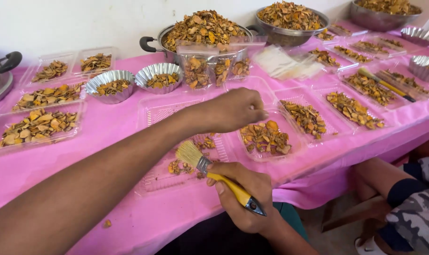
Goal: Cleaning and sorting dried sliced turmeric pieces using a small paintbrush and placing them into plastic containers.
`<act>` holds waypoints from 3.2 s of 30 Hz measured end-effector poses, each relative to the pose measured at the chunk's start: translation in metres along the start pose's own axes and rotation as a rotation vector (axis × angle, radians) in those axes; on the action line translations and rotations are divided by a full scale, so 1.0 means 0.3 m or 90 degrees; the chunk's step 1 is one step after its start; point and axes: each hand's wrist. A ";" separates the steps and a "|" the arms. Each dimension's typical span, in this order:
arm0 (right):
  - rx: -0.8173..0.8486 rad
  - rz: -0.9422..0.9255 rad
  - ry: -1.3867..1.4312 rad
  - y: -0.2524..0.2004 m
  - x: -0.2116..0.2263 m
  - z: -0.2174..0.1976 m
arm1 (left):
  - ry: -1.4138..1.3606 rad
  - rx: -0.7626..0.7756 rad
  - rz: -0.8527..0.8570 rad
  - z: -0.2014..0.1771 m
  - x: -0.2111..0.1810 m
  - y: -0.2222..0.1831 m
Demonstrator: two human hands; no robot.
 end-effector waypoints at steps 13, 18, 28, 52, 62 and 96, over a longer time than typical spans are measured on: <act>-0.166 0.114 0.020 0.020 -0.008 0.018 | 0.116 -0.140 -0.040 -0.065 0.215 -0.247; -0.143 0.107 0.007 0.042 0.006 0.034 | 0.084 -0.185 -0.028 -0.009 0.326 -0.413; -0.133 0.099 -0.086 0.060 0.032 0.024 | 0.115 0.064 -0.142 -0.016 0.235 -0.539; 0.091 0.144 -0.192 0.125 0.114 -0.013 | 0.099 0.097 -0.206 0.026 0.260 -0.530; -0.021 0.158 -0.086 0.103 0.066 0.006 | 0.112 0.121 -0.150 0.036 0.261 -0.528; -0.182 0.043 0.045 0.036 0.004 0.043 | -0.477 -0.190 0.038 0.081 0.339 -0.469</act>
Point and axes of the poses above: each hand's wrist, its own y-axis towards the middle knuckle, its own z-axis out of the palm, x = y × z, and after that the axes turned 1 degree about z, right-handed
